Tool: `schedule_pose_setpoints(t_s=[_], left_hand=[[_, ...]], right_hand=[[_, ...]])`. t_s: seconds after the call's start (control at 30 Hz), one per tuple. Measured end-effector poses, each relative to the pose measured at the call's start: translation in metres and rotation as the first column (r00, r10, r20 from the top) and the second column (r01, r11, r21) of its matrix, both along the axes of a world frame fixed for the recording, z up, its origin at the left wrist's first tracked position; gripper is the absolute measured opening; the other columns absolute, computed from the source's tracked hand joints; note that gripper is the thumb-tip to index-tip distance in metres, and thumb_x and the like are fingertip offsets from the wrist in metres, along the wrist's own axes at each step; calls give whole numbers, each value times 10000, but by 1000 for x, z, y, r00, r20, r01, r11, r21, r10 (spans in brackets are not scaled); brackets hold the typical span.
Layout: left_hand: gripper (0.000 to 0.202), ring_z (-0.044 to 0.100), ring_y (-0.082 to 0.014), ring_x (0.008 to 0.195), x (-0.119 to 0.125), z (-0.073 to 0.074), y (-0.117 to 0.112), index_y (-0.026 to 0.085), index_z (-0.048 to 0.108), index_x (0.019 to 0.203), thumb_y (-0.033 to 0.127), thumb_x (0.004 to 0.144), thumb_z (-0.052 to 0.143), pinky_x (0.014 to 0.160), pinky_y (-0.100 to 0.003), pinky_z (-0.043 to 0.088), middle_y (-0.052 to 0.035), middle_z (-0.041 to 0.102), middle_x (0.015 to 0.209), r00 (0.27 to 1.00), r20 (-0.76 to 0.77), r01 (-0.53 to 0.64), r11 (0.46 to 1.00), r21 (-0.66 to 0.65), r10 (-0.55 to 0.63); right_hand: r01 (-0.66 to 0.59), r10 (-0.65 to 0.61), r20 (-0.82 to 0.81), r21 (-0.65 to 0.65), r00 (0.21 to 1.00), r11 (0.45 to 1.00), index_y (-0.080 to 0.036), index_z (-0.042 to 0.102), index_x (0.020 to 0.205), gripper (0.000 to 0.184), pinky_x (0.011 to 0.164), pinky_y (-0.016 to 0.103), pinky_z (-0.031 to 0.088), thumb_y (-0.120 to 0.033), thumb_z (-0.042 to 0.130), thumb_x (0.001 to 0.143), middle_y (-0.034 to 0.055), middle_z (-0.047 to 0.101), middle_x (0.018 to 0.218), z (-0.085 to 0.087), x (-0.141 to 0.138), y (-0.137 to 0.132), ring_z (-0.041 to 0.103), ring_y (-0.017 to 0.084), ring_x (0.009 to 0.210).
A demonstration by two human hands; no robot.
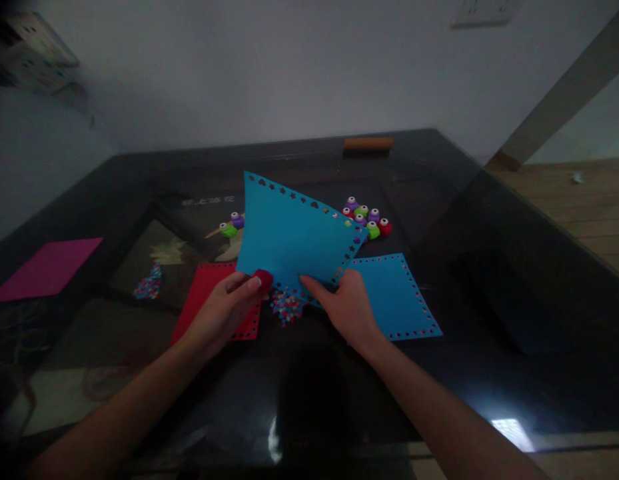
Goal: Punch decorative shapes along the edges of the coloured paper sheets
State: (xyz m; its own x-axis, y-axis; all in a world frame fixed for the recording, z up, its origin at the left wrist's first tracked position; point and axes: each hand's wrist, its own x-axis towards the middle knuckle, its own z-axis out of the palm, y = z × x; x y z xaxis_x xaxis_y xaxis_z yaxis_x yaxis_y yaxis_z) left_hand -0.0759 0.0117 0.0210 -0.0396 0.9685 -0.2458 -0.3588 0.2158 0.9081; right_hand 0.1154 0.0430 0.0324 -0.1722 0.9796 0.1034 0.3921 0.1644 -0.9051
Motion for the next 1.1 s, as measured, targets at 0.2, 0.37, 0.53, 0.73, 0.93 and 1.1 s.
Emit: schedule_pose_setpoints(t_s=[0.2, 0.37, 0.53, 0.73, 0.93, 1.1], left_hand=[[258, 626, -162, 762, 1, 2, 1, 153, 665, 799, 335, 660, 782, 683, -265, 466, -36, 690, 809, 1000, -3, 14, 1000, -1, -14], [259, 637, -172, 804, 0, 0, -1, 169, 680, 855, 343, 685, 769, 695, -259, 474, -29, 699, 824, 1000, -22, 21, 1000, 8, -20], [251, 637, -162, 810, 0, 0, 0, 168, 693, 835, 340, 678, 783, 725, -256, 482, -26, 694, 802, 1000, -4, 20, 1000, 17, -20], [238, 633, -164, 810, 0, 0, -1, 169, 694, 837, 334, 687, 776, 746, -271, 481, -29, 699, 816, 1000, -25, 20, 999, 27, -19], [241, 641, -174, 815, 0, 0, -1, 176, 687, 850, 348, 699, 760, 767, -286, 473, -34, 705, 828, 997, -66, 33, 999, 31, -31], [234, 648, -174, 816, 0, 1, -1, 177, 685, 846, 352, 706, 751, 777, -288, 468, -35, 713, 832, 996, -79, 29, 999, 27, -27]], right_hand=[[8, -7, 46, -18, 999, 1000, -216, 391, 483, 404, 435, 264, 264, -420, 617, 748, -41, 396, 457, -1, 1, 0, 323, 100, 439], [17, -16, 35, -23, 999, 1000, -213, 403, 488, 403, 438, 266, 273, -437, 627, 737, -35, 412, 473, 0, 1, -1, 331, 102, 444], [4, -4, 54, -9, 999, 1000, -196, 498, 550, 324, 481, 273, 328, -414, 618, 757, -9, 494, 517, 1, 1, 0, 391, 118, 480], [29, -26, 67, -35, 997, 999, -218, 362, 468, 438, 428, 268, 254, -436, 626, 741, -41, 370, 443, 0, 1, 0, 310, 97, 429], [-20, 20, 39, -1, 999, 1000, -204, 465, 528, 342, 458, 270, 307, -396, 608, 772, -13, 472, 496, 3, 0, 0, 380, 119, 476], [17, -16, 51, -16, 999, 1000, -216, 394, 481, 399, 421, 267, 268, -400, 629, 746, -33, 412, 449, 3, 0, 0, 324, 100, 427]])
